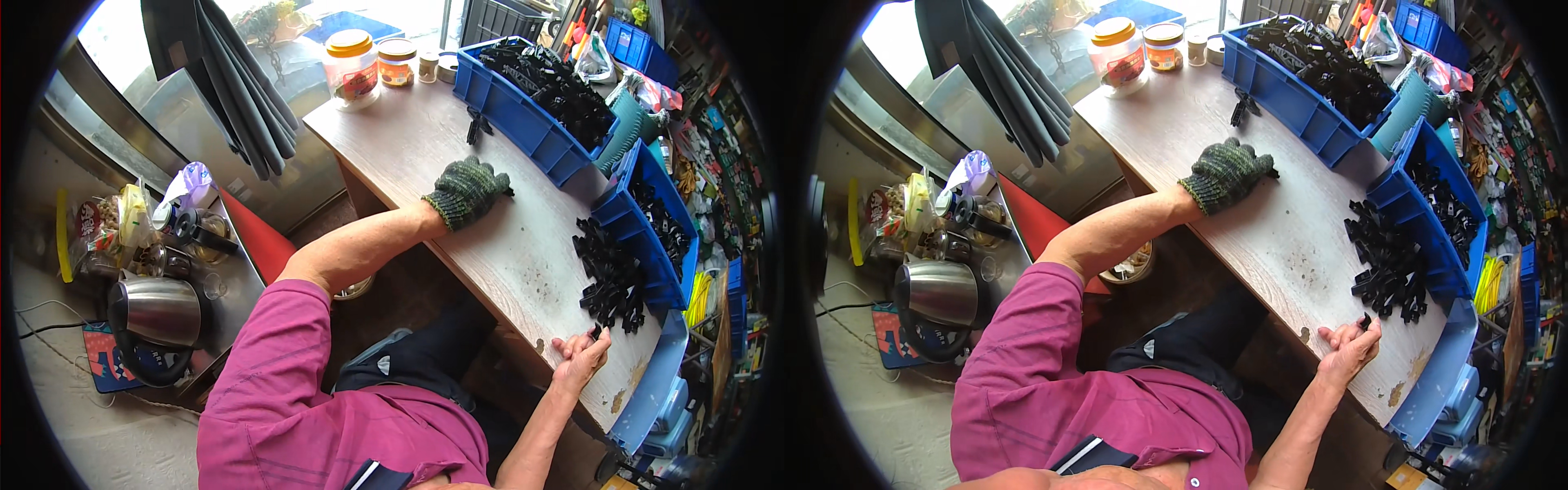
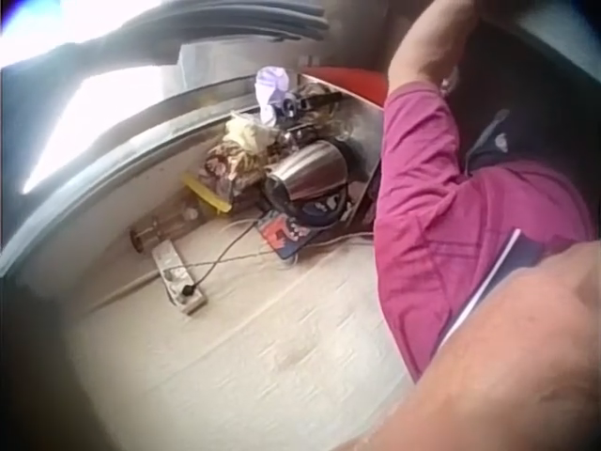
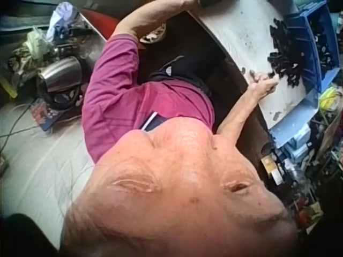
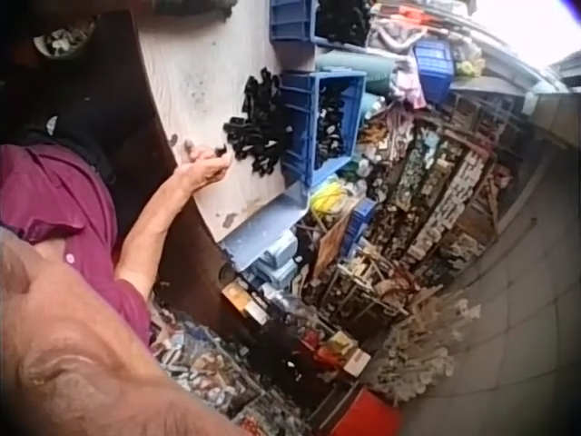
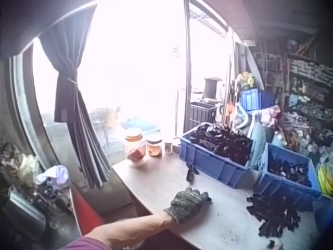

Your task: Sorting and organizing small black plastic hardware components into storage bins on a workbench.

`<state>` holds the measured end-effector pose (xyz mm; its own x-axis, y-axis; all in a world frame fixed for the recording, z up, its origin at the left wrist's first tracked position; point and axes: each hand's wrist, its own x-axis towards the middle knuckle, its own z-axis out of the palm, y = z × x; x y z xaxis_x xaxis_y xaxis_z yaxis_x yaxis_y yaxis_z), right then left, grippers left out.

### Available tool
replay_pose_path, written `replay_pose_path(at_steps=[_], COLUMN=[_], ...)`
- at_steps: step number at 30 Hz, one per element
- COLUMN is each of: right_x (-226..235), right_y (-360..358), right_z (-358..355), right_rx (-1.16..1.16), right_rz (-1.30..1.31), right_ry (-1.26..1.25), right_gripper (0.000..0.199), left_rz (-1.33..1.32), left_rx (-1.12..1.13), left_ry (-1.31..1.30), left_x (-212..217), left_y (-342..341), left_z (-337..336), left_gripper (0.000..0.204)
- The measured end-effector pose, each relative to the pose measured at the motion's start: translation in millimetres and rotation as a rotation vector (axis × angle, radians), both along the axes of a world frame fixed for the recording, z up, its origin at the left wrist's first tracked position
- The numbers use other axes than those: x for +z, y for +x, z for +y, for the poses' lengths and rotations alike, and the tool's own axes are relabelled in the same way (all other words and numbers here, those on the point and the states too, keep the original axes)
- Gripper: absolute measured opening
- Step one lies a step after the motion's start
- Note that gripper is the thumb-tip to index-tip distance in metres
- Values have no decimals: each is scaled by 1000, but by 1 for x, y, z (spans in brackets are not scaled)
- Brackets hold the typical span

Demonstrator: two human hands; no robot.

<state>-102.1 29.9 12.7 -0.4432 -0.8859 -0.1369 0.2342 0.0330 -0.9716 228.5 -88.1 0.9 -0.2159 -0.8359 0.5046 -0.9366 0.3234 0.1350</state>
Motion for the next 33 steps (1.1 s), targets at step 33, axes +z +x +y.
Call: replay_pose_path(at_steps=[33], right_x=[-14], right_y=[-14], right_z=[16], right_rx=[5], right_rz=[37], right_ry=[12], right_gripper=[36], left_rz=[737], left_rx=[-613], left_ry=[48], left_x=[-23], left_y=[-169], left_z=[113], left_gripper=[27])
